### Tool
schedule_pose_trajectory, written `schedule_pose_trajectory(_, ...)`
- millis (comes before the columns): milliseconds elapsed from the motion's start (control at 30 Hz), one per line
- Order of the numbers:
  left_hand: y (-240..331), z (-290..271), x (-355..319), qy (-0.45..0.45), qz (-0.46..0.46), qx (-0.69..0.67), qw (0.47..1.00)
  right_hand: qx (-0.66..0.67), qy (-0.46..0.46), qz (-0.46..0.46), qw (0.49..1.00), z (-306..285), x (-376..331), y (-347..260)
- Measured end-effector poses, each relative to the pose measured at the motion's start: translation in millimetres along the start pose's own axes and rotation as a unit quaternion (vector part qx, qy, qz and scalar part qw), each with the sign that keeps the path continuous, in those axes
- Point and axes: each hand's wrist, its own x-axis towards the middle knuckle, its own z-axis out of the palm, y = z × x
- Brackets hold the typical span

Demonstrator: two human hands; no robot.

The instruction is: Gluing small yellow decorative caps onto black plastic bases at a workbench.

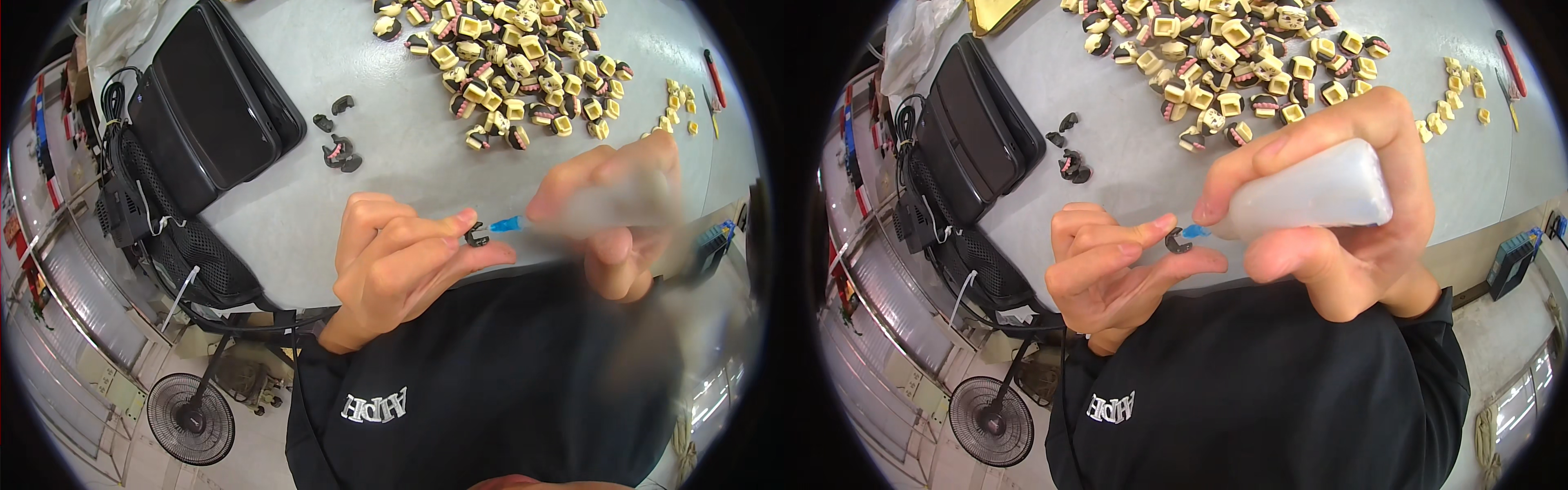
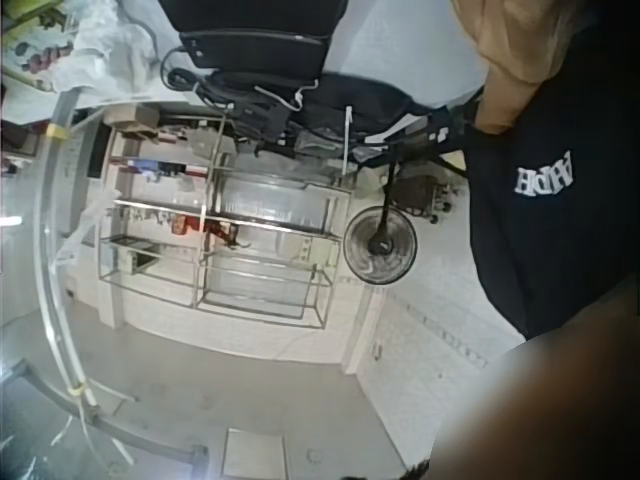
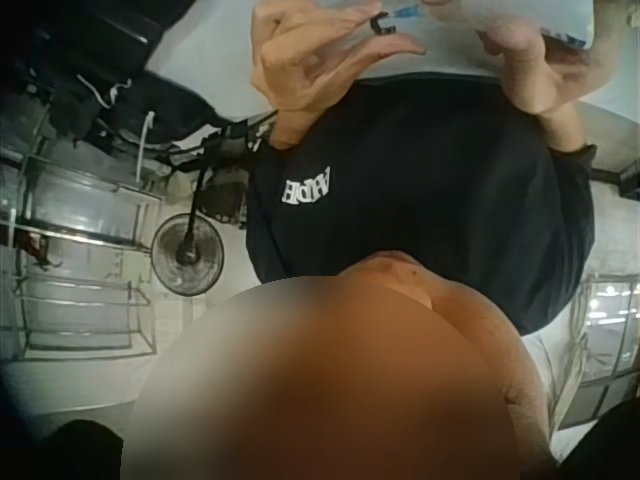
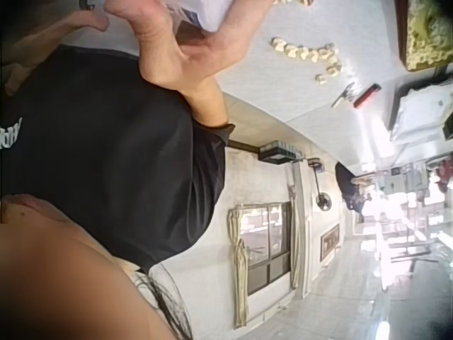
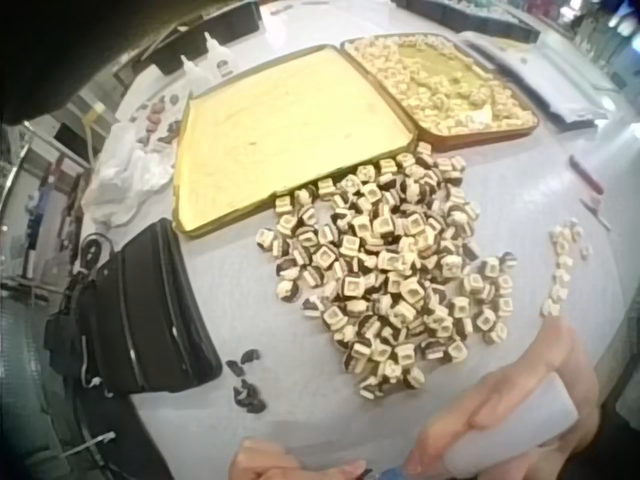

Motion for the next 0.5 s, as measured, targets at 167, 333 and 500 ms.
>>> schedule_pose_trajectory(167,-0.1,0.9,1.3,0.008,0.003,-0.005,1.000,-0.019,0.009,0.026,0.999,-1.6,0.4,-6.3)
schedule_pose_trajectory(333,-0.9,2.7,0.6,0.021,-0.003,0.003,1.000,-0.031,-0.019,0.006,0.999,-19.0,-1.5,-4.0)
schedule_pose_trajectory(500,0.9,3.1,-0.5,0.034,-0.016,0.019,0.999,-0.007,0.106,-0.001,0.994,-44.6,-1.4,-13.5)
